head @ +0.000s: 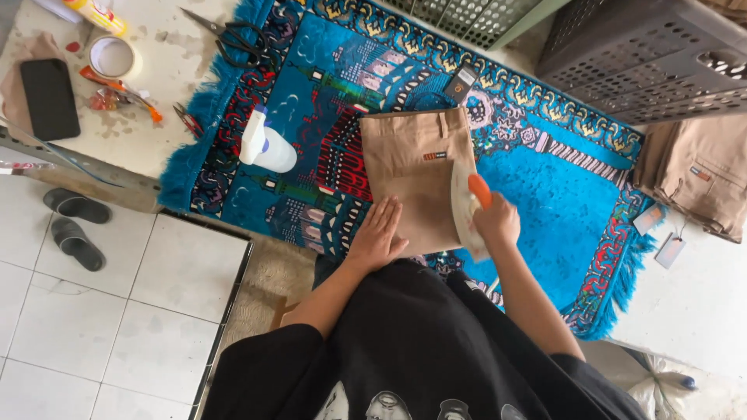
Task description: Ironing a pair of folded pants, spraying them with water, and attaching a brand tag.
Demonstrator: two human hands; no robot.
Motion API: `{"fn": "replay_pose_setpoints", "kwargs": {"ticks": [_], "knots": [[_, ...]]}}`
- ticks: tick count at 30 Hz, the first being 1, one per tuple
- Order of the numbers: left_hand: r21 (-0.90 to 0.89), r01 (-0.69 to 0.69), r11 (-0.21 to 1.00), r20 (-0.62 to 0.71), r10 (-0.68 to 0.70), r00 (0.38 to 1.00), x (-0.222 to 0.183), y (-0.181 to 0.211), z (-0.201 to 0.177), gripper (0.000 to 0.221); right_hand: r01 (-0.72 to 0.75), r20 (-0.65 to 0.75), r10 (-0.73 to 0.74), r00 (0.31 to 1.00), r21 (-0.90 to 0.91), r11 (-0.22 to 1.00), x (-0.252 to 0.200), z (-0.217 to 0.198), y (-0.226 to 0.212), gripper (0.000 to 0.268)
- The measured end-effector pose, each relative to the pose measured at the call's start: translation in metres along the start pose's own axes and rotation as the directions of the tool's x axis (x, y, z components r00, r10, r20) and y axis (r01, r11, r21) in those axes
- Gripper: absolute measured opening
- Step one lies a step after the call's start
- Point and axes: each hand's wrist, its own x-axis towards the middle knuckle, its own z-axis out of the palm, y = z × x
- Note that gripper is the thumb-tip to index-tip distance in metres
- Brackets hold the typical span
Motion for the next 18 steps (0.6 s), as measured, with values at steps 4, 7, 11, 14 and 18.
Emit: {"fn": "replay_pose_setpoints", "kwargs": {"ticks": [4,7,11,14,18], "knots": [[-0.009,0.011,1.000,0.047,-0.010,0.999,0.001,-0.006,0.002,0.097,-0.011,-0.032,0.011,0.999,-0.006,1.000,0.030,-0.005,-0.007,0.050],[0.009,-0.003,1.000,0.061,0.003,0.998,-0.001,-0.009,0.003,0.095,0.002,-0.018,-0.001,1.000,0.024,1.000,0.015,-0.006,-0.001,0.053],[-0.034,-0.065,0.997,-0.011,0.064,0.998,-0.007,-0.022,0.003,0.088,-0.035,0.070,0.037,0.997,-0.026,0.999,-0.038,-0.013,0.010,0.055],[-0.023,-0.126,0.992,-0.075,0.124,0.989,0.000,-0.030,-0.011,0.075,-0.031,0.076,0.035,0.997,-0.044,0.999,-0.040,-0.015,0.007,0.055],[0.011,-0.163,0.987,-0.121,0.163,0.979,-0.002,-0.029,-0.016,0.063,0.011,0.036,-0.011,0.999,0.007,1.000,-0.015,-0.021,-0.014,0.052]]}}
